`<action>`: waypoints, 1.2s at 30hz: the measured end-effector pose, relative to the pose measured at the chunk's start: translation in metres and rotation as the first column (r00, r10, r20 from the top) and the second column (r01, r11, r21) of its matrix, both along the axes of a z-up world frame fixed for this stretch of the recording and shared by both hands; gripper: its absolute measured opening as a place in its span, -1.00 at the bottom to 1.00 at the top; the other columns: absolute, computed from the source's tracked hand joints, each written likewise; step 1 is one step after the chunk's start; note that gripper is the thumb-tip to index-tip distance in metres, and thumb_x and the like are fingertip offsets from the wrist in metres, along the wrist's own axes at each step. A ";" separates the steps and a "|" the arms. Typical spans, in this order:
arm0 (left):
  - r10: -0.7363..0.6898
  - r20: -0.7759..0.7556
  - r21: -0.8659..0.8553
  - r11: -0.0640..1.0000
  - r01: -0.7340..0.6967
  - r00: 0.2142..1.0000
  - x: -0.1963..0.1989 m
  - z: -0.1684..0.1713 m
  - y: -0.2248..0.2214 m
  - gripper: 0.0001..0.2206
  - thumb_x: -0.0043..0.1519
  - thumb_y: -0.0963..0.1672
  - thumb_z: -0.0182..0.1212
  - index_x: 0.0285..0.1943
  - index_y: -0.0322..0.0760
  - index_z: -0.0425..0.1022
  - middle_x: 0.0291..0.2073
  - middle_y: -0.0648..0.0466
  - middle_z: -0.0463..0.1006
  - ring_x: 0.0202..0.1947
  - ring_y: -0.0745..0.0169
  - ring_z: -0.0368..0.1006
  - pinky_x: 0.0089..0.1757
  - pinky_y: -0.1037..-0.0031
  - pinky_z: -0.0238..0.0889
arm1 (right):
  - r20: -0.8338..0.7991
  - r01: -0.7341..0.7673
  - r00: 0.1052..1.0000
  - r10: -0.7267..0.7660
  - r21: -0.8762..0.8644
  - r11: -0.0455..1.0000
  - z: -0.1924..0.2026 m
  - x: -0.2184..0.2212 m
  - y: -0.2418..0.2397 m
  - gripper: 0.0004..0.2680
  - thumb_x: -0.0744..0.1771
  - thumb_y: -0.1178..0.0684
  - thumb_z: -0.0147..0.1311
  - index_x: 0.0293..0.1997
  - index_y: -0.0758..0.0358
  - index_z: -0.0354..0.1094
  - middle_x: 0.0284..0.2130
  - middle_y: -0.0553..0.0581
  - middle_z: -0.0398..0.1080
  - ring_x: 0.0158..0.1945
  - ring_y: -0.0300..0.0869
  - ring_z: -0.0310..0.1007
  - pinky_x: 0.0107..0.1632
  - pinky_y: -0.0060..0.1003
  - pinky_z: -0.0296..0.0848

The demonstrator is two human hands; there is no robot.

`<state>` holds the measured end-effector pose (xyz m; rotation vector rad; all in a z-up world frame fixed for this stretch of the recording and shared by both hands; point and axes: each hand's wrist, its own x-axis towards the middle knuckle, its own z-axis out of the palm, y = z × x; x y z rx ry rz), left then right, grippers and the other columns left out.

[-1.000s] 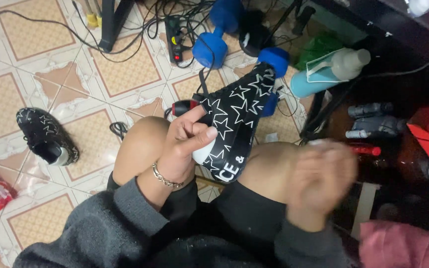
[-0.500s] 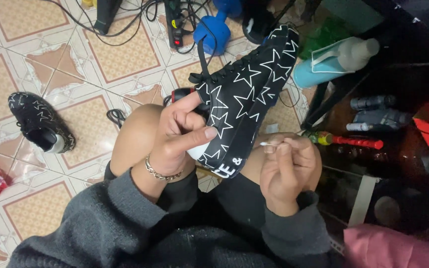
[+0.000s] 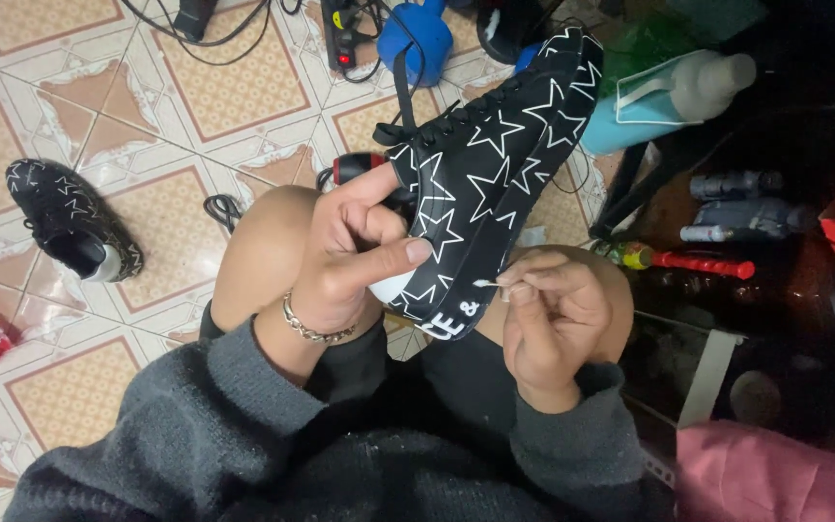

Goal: Repairing and detailing a sneaker by applying adhesive or paint with a cotton swab and attaching a patch.

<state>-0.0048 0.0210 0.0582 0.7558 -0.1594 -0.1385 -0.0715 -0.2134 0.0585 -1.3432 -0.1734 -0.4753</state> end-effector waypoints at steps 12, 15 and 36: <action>0.001 0.023 0.014 1.000 -0.002 1.000 -0.003 -0.032 -0.002 -0.22 0.25 -0.37 0.51 0.71 -0.96 0.33 -0.72 0.21 0.31 -0.68 0.59 0.16 -0.52 0.70 0.03 | 0.032 -0.013 0.999 0.015 -0.083 0.996 0.004 -0.002 0.000 -0.92 0.45 0.40 0.27 -0.07 0.42 0.48 -0.30 0.49 0.61 -0.35 -0.15 0.44 -0.14 -0.28 0.58; -0.005 0.030 0.000 1.000 0.005 1.000 -0.003 -0.047 -0.002 -0.21 0.25 -0.38 0.51 0.72 -0.97 0.32 -0.72 0.18 0.32 -0.69 0.57 0.17 -0.52 0.70 0.03 | 0.039 -0.016 0.999 0.019 -0.075 0.997 0.000 0.000 -0.007 -0.91 0.46 0.38 0.27 -0.06 0.39 0.46 -0.29 0.48 0.60 -0.32 -0.11 0.44 -0.14 -0.25 0.54; -0.044 -0.275 0.065 0.996 0.064 0.960 0.000 0.039 0.006 -0.55 0.23 -0.36 0.52 -0.24 -0.09 0.24 -0.60 0.40 0.10 -0.64 0.59 -0.05 -0.55 0.60 -0.31 | 0.305 0.665 0.732 -0.609 -0.124 0.736 0.113 0.076 -0.125 -0.85 0.42 0.37 0.24 -0.17 0.33 0.31 -0.25 0.41 0.40 -0.15 0.11 0.51 0.04 -0.02 0.60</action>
